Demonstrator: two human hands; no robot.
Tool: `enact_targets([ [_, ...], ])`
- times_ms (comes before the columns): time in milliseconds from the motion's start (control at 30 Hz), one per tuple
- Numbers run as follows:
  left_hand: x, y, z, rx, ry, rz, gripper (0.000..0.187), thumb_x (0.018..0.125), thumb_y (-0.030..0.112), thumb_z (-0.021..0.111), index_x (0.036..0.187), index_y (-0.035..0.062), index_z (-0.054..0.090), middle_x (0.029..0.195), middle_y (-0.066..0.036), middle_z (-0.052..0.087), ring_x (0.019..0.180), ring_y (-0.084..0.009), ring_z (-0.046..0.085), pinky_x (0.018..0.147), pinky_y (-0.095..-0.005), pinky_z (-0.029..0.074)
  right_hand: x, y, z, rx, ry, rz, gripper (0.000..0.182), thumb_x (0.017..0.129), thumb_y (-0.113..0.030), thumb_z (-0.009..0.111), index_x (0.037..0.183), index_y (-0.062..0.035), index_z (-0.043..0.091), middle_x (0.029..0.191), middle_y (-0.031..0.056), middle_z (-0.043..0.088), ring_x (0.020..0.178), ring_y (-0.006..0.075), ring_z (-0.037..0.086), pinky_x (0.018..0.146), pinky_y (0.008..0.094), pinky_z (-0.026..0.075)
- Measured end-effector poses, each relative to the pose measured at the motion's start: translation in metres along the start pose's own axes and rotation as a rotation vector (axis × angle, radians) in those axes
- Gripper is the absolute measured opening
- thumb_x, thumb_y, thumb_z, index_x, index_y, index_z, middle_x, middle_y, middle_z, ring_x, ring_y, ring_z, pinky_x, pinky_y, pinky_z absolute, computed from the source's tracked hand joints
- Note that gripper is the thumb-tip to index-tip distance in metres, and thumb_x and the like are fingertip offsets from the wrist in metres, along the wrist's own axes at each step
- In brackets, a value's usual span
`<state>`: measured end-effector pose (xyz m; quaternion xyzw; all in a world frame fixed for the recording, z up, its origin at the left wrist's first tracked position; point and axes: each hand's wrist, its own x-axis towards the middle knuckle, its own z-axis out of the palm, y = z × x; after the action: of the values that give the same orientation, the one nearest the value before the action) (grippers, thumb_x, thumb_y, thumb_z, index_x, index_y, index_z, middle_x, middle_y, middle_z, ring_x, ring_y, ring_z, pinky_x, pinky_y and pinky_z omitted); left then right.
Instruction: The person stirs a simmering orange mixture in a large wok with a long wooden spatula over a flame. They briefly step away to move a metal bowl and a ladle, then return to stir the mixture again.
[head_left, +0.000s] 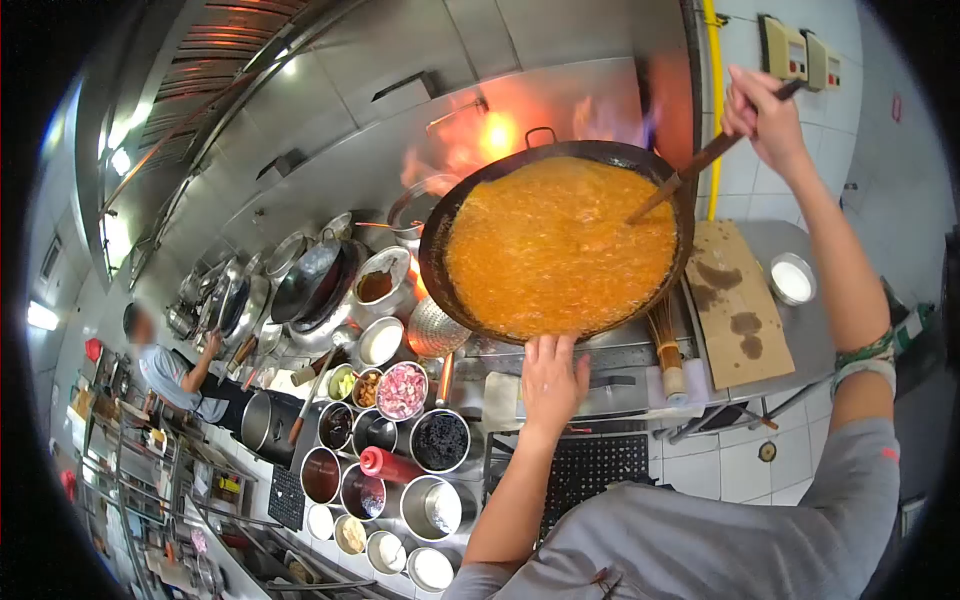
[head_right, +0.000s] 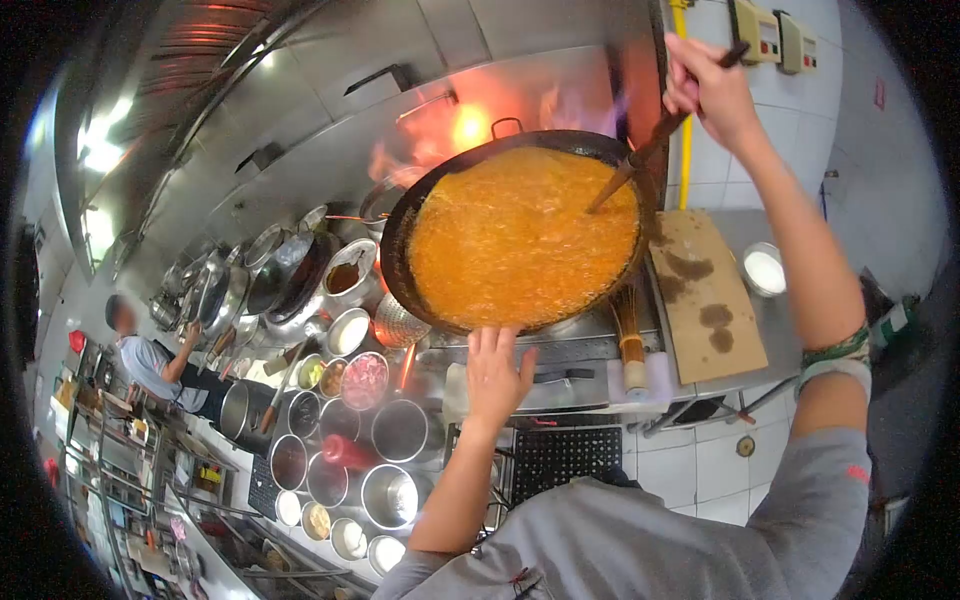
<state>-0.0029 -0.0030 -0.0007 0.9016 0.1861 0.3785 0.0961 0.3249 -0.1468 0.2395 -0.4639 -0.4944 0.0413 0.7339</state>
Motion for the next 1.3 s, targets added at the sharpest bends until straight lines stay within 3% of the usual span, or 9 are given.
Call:
enact_targets([
  [200,-0.002,-0.002,0.002,-0.004,-0.018,0.011,0.041,0.076,0.012,0.072,0.113,0.0042,0.057,0.101,-0.017,0.054,0.100,-0.0382,0.049,0.087,-0.0472,0.043,0.024,-0.059,-0.001,0.024,0.054,0.086,0.035,0.098,-0.026,0.055,0.069,-0.0105,0.043,0.052,-0.0041,0.029,0.043,0.0093,0.030,0.050,0.0274,0.036],
  [300,-0.002,-0.002,0.001,-0.004,-0.024,0.015,0.041,0.076,0.011,0.072,0.113,0.0042,0.057,0.101,-0.018,0.054,0.100,-0.0382,0.049,0.087,-0.0471,0.043,0.038,-0.075,-0.017,-0.001,0.113,0.152,0.037,0.098,-0.028,0.052,0.065,-0.0109,0.050,0.050,0.0001,0.037,0.040,0.0141,0.036,0.047,0.0336,0.041],
  [333,-0.002,-0.002,0.002,-0.006,-0.024,0.016,0.041,0.076,0.011,0.072,0.114,0.0042,0.057,0.101,-0.018,0.054,0.101,-0.0382,0.049,0.087,-0.0471,0.043,0.036,-0.081,-0.015,-0.001,0.150,0.153,0.037,0.096,-0.023,0.051,0.062,-0.0125,0.046,0.050,-0.0004,0.037,0.040,0.0137,0.036,0.047,0.0357,0.041],
  [467,0.000,0.000,0.001,-0.015,-0.010,0.017,0.040,0.077,0.011,0.071,0.114,0.0040,0.057,0.102,-0.018,0.055,0.100,-0.0383,0.049,0.087,-0.0470,0.042,0.030,-0.073,-0.040,0.125,0.145,0.173,0.037,0.097,-0.025,0.052,0.063,-0.0123,0.048,0.051,-0.0010,0.040,0.040,0.0135,0.039,0.047,0.0341,0.043],
  [600,-0.001,-0.001,0.003,-0.023,-0.003,0.006,0.040,0.077,0.011,0.071,0.114,0.0039,0.057,0.102,-0.018,0.055,0.100,-0.0384,0.049,0.086,-0.0470,0.042,-0.002,-0.044,-0.028,0.194,0.200,0.095,0.035,0.100,-0.025,0.052,0.069,-0.0113,0.042,0.052,-0.0054,0.028,0.043,0.0092,0.028,0.049,0.0283,0.033],
  [700,0.001,-0.003,0.007,-0.017,0.006,0.010,0.040,0.077,0.011,0.071,0.114,0.0039,0.056,0.101,-0.018,0.055,0.099,-0.0386,0.049,0.086,-0.0472,0.041,-0.026,-0.007,-0.026,0.312,0.204,0.042,0.037,0.098,-0.028,0.055,0.067,-0.0094,0.044,0.051,-0.0021,0.031,0.041,0.0117,0.030,0.048,0.0306,0.034],
  [1033,0.003,-0.001,0.011,0.016,-0.015,-0.030,0.039,0.077,0.011,0.071,0.113,0.0034,0.056,0.102,-0.018,0.054,0.099,-0.0396,0.048,0.087,-0.0474,0.041,-0.098,0.094,0.059,0.469,0.418,-0.070,0.038,0.102,-0.024,0.046,0.067,-0.0083,0.042,0.051,-0.0001,0.030,0.044,0.0129,0.031,0.049,0.0322,0.035],
  [1167,0.006,0.000,0.009,0.043,-0.001,-0.013,0.039,0.078,0.012,0.071,0.114,0.0036,0.058,0.103,-0.017,0.055,0.101,-0.0393,0.051,0.086,-0.0465,0.046,-0.126,0.136,0.107,0.379,0.363,-0.091,0.040,0.103,-0.024,0.042,0.068,-0.0058,0.043,0.057,0.0021,0.039,0.051,0.0128,0.039,0.054,0.0308,0.041],
  [1300,0.006,0.000,0.008,0.041,-0.001,-0.012,0.038,0.078,0.013,0.071,0.113,0.0038,0.059,0.103,-0.017,0.056,0.101,-0.0388,0.051,0.086,-0.0463,0.046,-0.147,0.161,0.151,-0.045,0.188,-0.161,0.037,0.100,-0.020,0.048,0.069,-0.0016,0.051,0.065,0.0046,0.051,0.058,0.0166,0.049,0.055,0.0292,0.038],
])
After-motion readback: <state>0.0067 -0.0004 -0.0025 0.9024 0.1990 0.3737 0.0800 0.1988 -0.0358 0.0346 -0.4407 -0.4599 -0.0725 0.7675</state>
